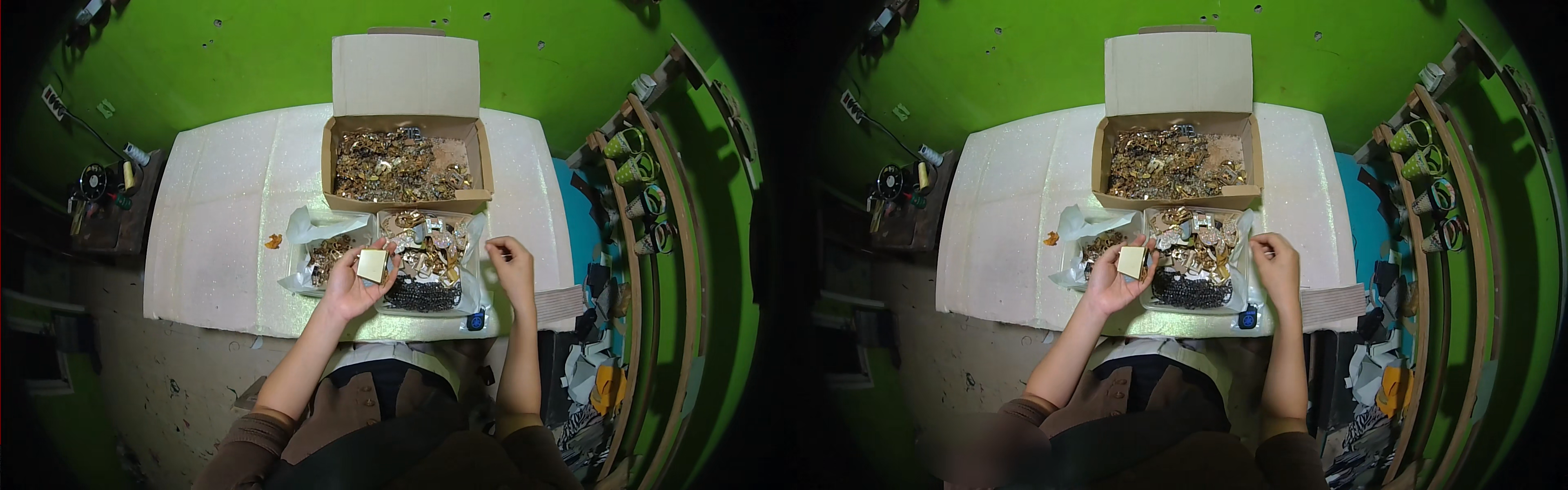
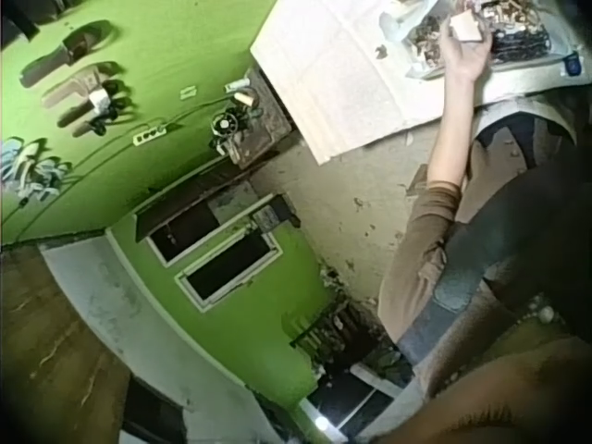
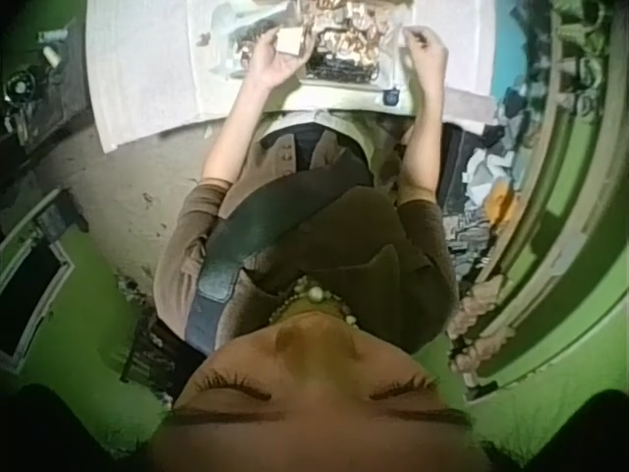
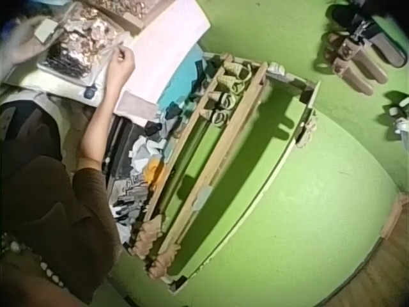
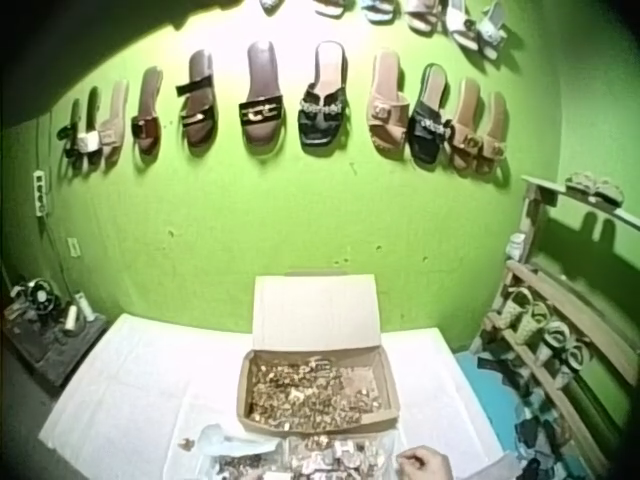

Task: Sorting small shoe components from a box into plastic bags

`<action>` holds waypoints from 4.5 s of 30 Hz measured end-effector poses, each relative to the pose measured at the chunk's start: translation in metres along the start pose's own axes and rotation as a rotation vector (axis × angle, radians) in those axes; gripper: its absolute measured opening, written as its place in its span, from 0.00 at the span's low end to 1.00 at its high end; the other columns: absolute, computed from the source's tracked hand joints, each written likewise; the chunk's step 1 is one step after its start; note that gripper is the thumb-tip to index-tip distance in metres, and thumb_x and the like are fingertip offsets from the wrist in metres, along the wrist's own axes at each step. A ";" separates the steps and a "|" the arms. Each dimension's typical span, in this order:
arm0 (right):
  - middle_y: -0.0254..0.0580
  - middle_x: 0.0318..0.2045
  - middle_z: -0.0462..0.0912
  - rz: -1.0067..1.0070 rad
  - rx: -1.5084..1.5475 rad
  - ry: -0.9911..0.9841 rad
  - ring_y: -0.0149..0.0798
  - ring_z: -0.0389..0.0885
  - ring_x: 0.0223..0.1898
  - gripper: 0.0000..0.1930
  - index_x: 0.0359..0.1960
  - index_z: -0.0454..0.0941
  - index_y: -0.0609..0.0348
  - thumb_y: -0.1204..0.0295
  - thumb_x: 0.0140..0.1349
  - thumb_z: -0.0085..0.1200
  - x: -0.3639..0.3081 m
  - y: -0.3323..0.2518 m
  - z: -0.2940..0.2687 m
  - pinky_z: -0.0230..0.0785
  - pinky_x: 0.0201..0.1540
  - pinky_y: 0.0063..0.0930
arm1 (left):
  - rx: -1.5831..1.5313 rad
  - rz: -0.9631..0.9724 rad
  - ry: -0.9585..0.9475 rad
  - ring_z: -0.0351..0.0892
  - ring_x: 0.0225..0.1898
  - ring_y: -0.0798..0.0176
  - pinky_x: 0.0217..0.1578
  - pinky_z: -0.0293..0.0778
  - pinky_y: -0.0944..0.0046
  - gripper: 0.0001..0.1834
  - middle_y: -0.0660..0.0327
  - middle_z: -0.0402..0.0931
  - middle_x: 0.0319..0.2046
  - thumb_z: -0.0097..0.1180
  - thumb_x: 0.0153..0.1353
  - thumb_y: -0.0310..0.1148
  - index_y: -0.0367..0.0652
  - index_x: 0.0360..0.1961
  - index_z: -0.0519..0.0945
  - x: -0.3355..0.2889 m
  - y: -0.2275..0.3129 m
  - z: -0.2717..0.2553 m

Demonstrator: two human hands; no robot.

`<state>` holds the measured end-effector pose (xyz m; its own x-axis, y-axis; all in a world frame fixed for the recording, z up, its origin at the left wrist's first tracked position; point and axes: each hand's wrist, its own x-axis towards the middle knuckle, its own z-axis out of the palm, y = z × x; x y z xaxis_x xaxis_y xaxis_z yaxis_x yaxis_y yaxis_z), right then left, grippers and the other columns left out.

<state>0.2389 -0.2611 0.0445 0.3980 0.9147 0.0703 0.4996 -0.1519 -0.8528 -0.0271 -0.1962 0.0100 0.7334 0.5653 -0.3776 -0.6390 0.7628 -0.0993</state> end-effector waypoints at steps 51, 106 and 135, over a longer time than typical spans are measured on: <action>0.29 0.29 0.74 0.524 0.883 -0.687 0.21 0.70 0.29 0.12 0.43 0.69 0.58 0.71 0.57 0.47 -0.004 -0.046 0.063 0.61 0.31 0.15 | -0.085 0.340 -0.003 0.63 0.52 0.56 0.55 0.56 0.53 0.20 0.57 0.66 0.49 0.32 0.62 0.40 0.45 0.51 0.67 0.012 -0.056 0.007; 0.38 0.27 0.75 -0.759 -0.179 -0.214 0.43 0.73 0.31 0.07 0.28 0.74 0.58 0.75 0.45 0.56 -0.001 -0.078 0.102 0.65 0.34 0.32 | -0.090 0.335 -0.046 0.63 0.53 0.55 0.53 0.60 0.56 0.19 0.53 0.64 0.52 0.32 0.62 0.37 0.42 0.52 0.64 0.003 -0.010 0.013; 0.40 0.27 0.74 -0.636 -0.291 -0.098 0.44 0.72 0.32 0.05 0.26 0.74 0.58 0.71 0.49 0.52 0.034 -0.050 0.101 0.64 0.34 0.34 | -0.105 0.339 0.019 0.62 0.55 0.59 0.56 0.58 0.56 0.20 0.57 0.63 0.53 0.29 0.64 0.38 0.41 0.53 0.63 0.003 -0.003 0.014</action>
<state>0.1492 -0.1847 0.0373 -0.1036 0.8865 0.4510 0.8034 0.3419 -0.4875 -0.0193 -0.1924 0.0221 0.4714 0.7742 -0.4223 -0.8666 0.4955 -0.0589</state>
